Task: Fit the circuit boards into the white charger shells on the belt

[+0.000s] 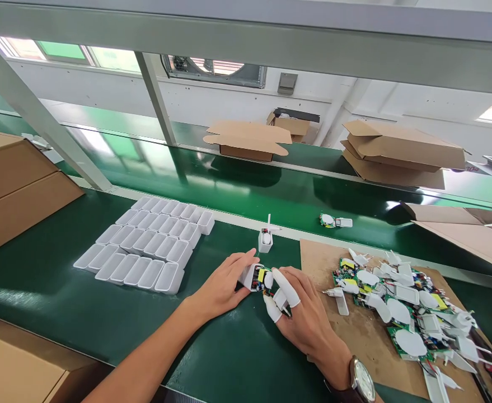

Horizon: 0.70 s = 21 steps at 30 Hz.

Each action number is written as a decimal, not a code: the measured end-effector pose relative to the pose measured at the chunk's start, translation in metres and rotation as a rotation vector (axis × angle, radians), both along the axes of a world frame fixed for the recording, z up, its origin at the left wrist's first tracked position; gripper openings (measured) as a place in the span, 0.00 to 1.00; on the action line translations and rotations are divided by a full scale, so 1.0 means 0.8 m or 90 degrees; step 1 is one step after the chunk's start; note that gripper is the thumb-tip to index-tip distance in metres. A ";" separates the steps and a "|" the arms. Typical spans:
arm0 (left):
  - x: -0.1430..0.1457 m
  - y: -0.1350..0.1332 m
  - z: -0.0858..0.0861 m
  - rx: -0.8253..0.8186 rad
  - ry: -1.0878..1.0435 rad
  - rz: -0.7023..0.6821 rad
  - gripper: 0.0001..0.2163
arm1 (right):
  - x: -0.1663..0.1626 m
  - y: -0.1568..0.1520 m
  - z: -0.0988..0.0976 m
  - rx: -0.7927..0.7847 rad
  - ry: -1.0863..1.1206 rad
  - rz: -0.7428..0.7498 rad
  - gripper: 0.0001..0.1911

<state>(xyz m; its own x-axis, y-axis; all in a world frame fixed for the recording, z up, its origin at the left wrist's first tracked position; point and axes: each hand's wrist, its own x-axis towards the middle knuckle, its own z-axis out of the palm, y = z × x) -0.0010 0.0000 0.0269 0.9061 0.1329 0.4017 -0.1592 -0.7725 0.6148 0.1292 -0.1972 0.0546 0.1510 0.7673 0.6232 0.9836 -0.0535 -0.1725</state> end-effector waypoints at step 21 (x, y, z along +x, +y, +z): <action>0.000 0.000 0.000 -0.019 0.044 -0.002 0.31 | -0.001 -0.001 0.002 -0.013 0.016 0.002 0.37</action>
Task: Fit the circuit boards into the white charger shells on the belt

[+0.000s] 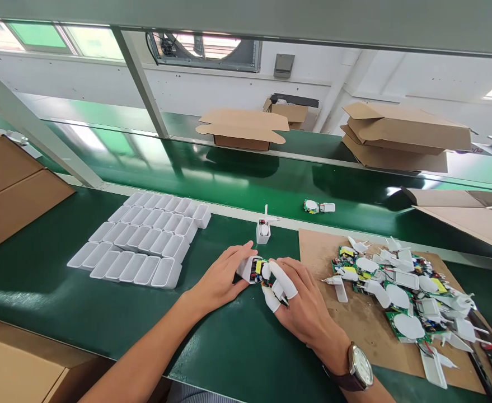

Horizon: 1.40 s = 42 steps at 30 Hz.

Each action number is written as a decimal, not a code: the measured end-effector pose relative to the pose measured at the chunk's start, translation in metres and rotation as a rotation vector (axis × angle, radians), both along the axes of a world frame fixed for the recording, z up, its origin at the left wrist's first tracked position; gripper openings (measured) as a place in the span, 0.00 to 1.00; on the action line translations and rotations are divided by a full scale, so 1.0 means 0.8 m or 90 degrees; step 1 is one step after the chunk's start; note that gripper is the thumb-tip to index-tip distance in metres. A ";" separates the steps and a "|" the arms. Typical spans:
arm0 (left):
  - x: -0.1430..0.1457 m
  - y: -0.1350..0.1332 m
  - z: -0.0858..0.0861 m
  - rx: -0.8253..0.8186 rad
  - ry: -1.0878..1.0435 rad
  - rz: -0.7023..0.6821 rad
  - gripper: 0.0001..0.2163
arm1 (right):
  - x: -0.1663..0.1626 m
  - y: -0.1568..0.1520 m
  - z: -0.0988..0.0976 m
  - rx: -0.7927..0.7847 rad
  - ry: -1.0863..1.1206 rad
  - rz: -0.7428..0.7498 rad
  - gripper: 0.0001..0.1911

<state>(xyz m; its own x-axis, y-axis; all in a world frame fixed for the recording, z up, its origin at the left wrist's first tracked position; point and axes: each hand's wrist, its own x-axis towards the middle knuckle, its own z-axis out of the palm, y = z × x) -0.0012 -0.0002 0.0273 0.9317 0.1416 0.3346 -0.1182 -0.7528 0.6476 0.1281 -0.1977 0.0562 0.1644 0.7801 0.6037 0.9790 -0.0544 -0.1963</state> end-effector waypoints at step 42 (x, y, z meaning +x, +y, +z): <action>0.003 -0.008 -0.009 -0.022 -0.030 -0.016 0.33 | 0.007 -0.006 -0.011 0.027 -0.042 0.038 0.39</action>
<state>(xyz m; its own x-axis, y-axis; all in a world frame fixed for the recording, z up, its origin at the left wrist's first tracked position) 0.0012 -0.0068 0.0202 0.9184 0.1306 0.3735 -0.1678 -0.7264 0.6665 0.1339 -0.2021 0.0471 0.0770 0.7612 0.6440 0.9911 0.0121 -0.1328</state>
